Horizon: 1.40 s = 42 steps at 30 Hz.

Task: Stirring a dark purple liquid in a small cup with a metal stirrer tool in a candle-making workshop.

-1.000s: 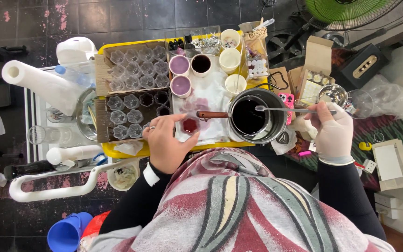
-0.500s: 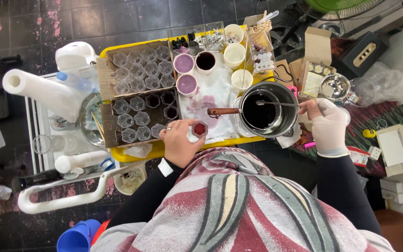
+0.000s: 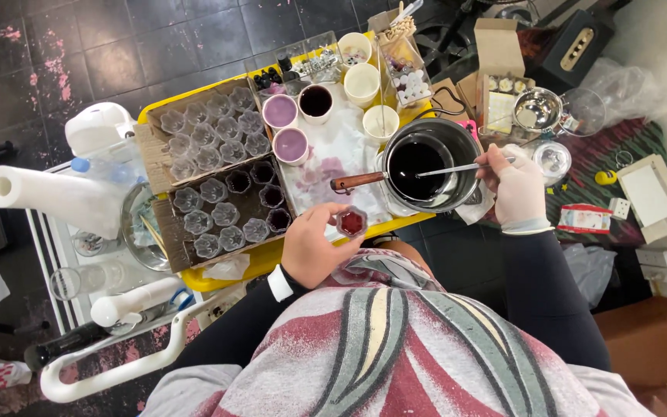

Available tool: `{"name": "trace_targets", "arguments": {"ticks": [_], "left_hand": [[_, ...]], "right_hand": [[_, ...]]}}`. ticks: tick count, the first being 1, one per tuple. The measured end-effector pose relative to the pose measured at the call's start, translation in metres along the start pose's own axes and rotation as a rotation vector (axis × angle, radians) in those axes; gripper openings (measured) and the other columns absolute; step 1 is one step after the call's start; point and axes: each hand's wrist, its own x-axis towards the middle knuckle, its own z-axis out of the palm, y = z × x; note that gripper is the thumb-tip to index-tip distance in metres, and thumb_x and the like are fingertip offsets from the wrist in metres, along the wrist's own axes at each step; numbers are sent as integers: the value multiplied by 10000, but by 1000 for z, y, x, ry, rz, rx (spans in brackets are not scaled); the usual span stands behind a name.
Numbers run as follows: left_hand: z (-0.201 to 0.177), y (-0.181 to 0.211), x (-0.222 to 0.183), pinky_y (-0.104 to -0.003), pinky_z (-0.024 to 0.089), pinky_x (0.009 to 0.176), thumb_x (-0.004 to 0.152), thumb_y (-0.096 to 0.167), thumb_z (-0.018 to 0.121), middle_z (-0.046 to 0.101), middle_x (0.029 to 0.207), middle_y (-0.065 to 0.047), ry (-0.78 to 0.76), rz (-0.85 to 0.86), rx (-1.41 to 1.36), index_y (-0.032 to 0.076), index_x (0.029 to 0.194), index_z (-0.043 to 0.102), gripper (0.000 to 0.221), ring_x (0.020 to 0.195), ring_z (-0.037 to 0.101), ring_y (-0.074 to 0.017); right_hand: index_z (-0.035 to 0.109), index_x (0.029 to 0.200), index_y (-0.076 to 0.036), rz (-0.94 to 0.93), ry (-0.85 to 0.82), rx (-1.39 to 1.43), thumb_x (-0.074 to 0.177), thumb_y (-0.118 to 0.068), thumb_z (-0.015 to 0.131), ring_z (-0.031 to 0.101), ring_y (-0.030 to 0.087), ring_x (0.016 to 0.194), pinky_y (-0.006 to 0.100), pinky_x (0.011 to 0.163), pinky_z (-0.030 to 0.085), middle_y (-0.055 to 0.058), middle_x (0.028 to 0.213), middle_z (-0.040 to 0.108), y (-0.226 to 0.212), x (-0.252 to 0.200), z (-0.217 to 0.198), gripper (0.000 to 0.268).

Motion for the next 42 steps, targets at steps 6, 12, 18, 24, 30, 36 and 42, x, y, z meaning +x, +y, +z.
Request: {"name": "trace_targets", "arguments": {"ticks": [6,12,18,24,30,36,42], "left_hand": [[12,15,16,-391,540,856,752,257,874,723,1042,-97,25,163,35,61,1129,675,470,979,704,-297],[39,28,34,-389,537,825,768,253,849,738,1036,-81,47,160,41,78,1126,690,429,967,709,-285],[53,35,59,-381,547,831,807,270,843,726,1047,-96,99,188,77,46,1139,668,436,971,713,-275],[59,45,77,-401,532,822,779,275,840,721,1033,-99,140,205,76,40,1116,656,450,947,695,-297],[60,52,80,-402,421,893,749,346,856,735,993,-46,161,162,199,113,1080,679,443,951,685,-258],[53,57,80,-451,337,958,741,359,863,739,979,-38,212,164,261,118,1058,680,438,1001,675,-268],[50,39,77,-376,370,965,786,351,863,717,911,9,197,113,213,136,1091,676,418,1013,663,-237]], "right_hand": [[663,981,-35,5,-2,195,1112,-252,586,535,63,678,189,618,400,-2,804,632,-1,1,-7,265],[656,1000,-17,-114,-17,238,1124,-223,582,572,110,740,217,663,436,43,851,633,-25,-9,-14,252],[634,1003,23,-235,-48,275,1153,-188,570,596,138,847,250,777,484,77,934,635,-75,-43,-8,267],[645,1016,25,-340,-57,-46,1126,-192,593,623,124,892,256,860,521,57,974,660,-90,-74,2,249],[658,1030,28,-450,-117,-184,1111,-210,605,590,118,890,246,809,453,61,994,671,-85,-79,-15,257],[661,1016,-27,-309,11,213,1105,-215,609,610,110,843,237,800,495,17,930,669,-68,-38,-23,215],[729,1017,7,-218,-15,-317,1099,-253,610,522,64,746,223,678,401,2,837,657,-33,-11,-11,297]]}}
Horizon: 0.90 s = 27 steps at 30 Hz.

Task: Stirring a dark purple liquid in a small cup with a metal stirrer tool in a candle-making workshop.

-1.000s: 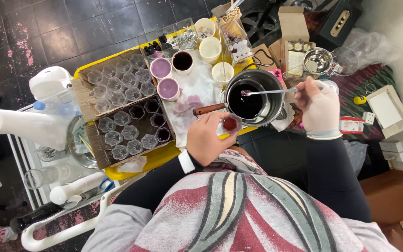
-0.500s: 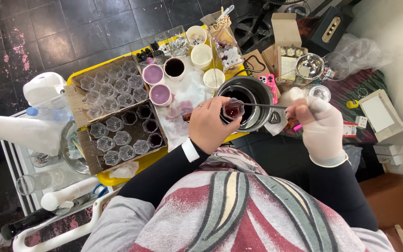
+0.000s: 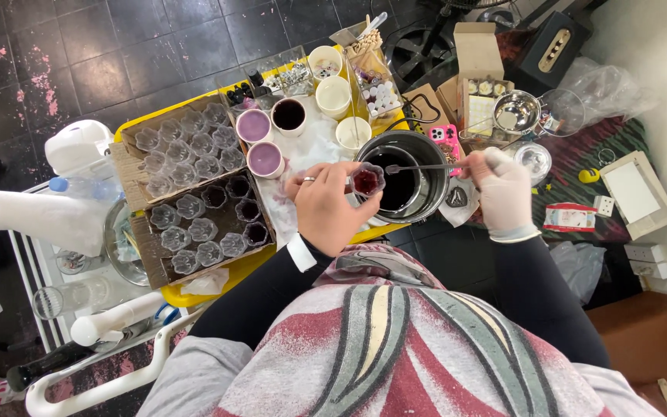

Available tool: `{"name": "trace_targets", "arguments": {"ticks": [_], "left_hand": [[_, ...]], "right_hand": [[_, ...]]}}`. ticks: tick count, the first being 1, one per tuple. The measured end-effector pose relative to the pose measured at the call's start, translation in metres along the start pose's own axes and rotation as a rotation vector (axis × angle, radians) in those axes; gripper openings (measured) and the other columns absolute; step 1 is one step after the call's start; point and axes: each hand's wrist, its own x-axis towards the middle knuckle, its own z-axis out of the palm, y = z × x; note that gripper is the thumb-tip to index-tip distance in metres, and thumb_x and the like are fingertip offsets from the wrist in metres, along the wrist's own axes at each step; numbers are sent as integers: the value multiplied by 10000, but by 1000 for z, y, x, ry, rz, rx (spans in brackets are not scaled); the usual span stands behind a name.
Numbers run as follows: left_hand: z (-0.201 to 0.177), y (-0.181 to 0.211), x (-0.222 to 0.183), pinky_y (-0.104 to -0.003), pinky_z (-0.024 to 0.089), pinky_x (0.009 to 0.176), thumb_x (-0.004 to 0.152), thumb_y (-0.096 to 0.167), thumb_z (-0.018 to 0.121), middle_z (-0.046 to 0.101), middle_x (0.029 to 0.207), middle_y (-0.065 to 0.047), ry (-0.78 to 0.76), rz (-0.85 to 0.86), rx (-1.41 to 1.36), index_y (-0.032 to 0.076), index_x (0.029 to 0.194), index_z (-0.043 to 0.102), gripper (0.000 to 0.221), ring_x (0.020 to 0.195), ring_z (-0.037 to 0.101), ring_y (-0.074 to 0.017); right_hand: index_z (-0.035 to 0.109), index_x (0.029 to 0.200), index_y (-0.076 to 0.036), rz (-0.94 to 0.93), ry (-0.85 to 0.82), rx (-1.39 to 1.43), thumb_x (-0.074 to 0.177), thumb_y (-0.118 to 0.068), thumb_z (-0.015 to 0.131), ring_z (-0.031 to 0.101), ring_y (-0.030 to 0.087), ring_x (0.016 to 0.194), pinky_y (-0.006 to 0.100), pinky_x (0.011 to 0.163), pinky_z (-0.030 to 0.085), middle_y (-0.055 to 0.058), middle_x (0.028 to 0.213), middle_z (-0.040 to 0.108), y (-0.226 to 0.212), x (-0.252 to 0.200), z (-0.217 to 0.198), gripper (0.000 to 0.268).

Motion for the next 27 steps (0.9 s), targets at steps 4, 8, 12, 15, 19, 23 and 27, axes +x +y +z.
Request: {"name": "trace_targets", "arguments": {"ticks": [4,8,12,15,19,23,27], "left_hand": [[-9,5,6,-424,327,924,748,340,888,709,869,6,37,58,83,129,1042,680,418,936,658,-229],[-13,5,9,-429,323,915,741,336,889,713,898,6,61,81,101,136,1031,678,411,930,653,-222],[-15,0,6,-426,349,917,753,340,891,712,905,-10,31,55,90,131,1052,686,418,914,656,-224],[-15,-3,6,-440,365,917,732,324,887,731,924,-23,31,59,70,105,1050,680,438,924,671,-225],[-12,-5,2,-408,428,892,755,294,877,728,926,-38,20,65,38,86,1066,669,428,947,680,-247],[-9,-2,1,-374,492,843,793,291,860,735,960,-57,-33,22,-20,84,1075,670,398,917,697,-256],[1,0,4,-391,492,846,749,325,857,741,956,-71,-75,-7,14,85,1055,674,429,921,699,-277]], "right_hand": [[744,991,2,-44,-86,62,1082,-250,623,599,62,754,204,706,469,-2,808,663,11,1,17,293],[768,1009,-3,99,-178,90,1035,-211,642,590,61,720,205,675,457,3,777,668,10,6,23,244],[776,993,-4,212,-146,141,1049,-223,640,539,50,669,196,612,387,6,759,665,9,8,18,264],[774,993,0,248,-130,209,1051,-246,656,478,47,618,189,562,344,19,756,657,16,12,11,278],[723,1013,-4,236,-87,328,1040,-247,636,619,29,712,158,611,437,4,833,695,-6,12,2,260],[712,1048,18,194,-46,387,1084,-226,632,591,55,701,165,605,412,23,836,683,-25,10,-13,259],[690,1073,42,90,4,390,1066,-164,619,641,91,804,189,743,504,25,931,721,-63,-3,-12,218]]}}
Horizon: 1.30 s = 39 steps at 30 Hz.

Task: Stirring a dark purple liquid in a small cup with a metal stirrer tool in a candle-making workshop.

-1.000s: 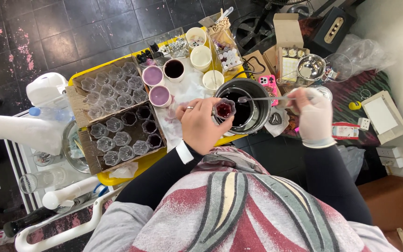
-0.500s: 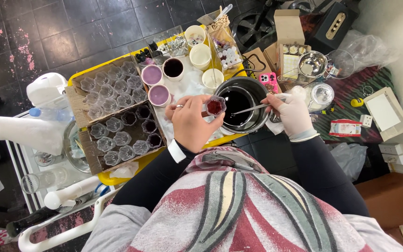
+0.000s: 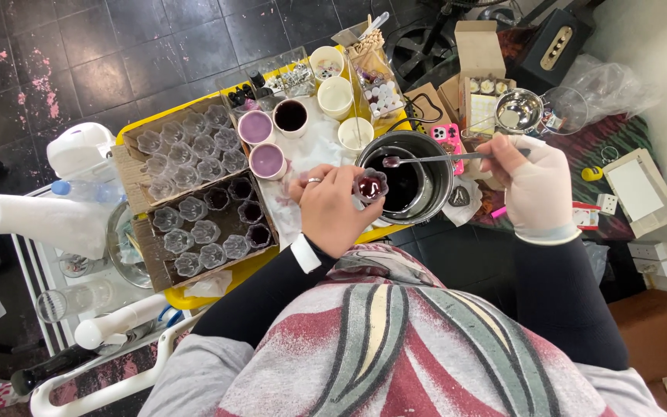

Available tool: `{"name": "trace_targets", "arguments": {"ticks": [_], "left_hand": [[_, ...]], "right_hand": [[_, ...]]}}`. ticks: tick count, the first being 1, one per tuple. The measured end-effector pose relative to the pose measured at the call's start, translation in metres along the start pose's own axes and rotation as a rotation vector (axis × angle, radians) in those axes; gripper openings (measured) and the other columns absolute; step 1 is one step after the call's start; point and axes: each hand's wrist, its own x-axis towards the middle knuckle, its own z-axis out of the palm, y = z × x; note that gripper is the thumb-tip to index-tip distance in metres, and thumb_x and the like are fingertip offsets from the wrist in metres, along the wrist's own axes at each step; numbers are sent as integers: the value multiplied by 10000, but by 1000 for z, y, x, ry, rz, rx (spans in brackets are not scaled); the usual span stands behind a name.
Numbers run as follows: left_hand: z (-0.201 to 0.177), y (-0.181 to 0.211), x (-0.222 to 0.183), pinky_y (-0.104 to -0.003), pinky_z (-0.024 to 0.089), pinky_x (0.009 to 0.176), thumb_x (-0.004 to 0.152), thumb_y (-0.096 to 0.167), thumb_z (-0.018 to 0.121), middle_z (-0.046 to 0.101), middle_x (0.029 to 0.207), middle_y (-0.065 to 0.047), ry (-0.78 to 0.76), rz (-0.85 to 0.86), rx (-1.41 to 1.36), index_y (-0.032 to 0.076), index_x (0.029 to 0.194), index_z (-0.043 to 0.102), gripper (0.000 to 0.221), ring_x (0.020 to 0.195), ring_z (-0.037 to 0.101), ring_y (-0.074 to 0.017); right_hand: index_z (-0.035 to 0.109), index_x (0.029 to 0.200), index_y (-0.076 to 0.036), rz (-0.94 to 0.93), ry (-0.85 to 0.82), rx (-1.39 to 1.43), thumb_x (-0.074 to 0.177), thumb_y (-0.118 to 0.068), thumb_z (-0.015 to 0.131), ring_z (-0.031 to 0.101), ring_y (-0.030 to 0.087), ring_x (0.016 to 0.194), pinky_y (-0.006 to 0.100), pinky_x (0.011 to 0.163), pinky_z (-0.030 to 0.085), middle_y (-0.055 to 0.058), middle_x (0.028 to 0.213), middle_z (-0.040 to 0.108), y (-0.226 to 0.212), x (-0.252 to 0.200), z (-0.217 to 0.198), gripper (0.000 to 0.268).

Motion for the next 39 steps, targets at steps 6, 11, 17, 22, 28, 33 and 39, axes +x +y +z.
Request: {"name": "trace_targets", "arguments": {"ticks": [6,11,17,22,28,33,39], "left_hand": [[8,3,8,-394,462,896,740,341,851,749,981,-57,28,7,-4,111,1047,682,419,968,686,-288],[5,3,10,-413,375,938,720,356,854,747,968,-40,34,10,22,134,1037,689,421,986,680,-272],[-8,6,13,-439,307,955,716,371,874,741,913,-2,22,-23,40,153,1029,700,419,1013,650,-253],[-10,-1,11,-440,311,974,717,369,879,734,897,15,22,-16,41,144,1055,690,448,1035,644,-247],[-12,-1,9,-449,306,981,708,365,879,737,911,13,19,3,52,138,1060,684,462,1026,639,-250],[-13,-3,7,-449,304,971,706,361,879,735,927,3,31,19,64,147,1049,688,448,1027,639,-253],[-16,-2,4,-431,342,968,728,336,869,733,958,-8,4,7,20,134,1053,669,432,1028,647,-255]], "right_hand": [[718,1013,31,-220,-237,-409,1083,-155,618,587,104,848,231,789,460,48,902,644,-13,-27,12,222],[676,1009,24,-266,-190,-227,1082,-163,624,600,96,886,232,839,485,20,983,661,-8,-26,5,208],[698,1052,13,-121,-29,-200,1116,-189,588,622,89,847,231,818,506,29,928,698,30,6,-12,239],[728,1047,17,-81,-113,-320,1079,-178,607,633,78,815,218,786,511,27,877,703,55,26,-3,232],[761,989,23,-55,-219,-505,1047,-189,614,620,83,707,223,689,470,14,741,688,67,30,10,264],[761,943,22,183,-125,-268,1042,-210,649,503,72,601,223,554,337,26,709,650,69,34,1,275],[717,1023,-10,185,-40,-91,1062,-234,640,524,48,636,180,583,385,10,784,672,66,35,-15,240]]}}
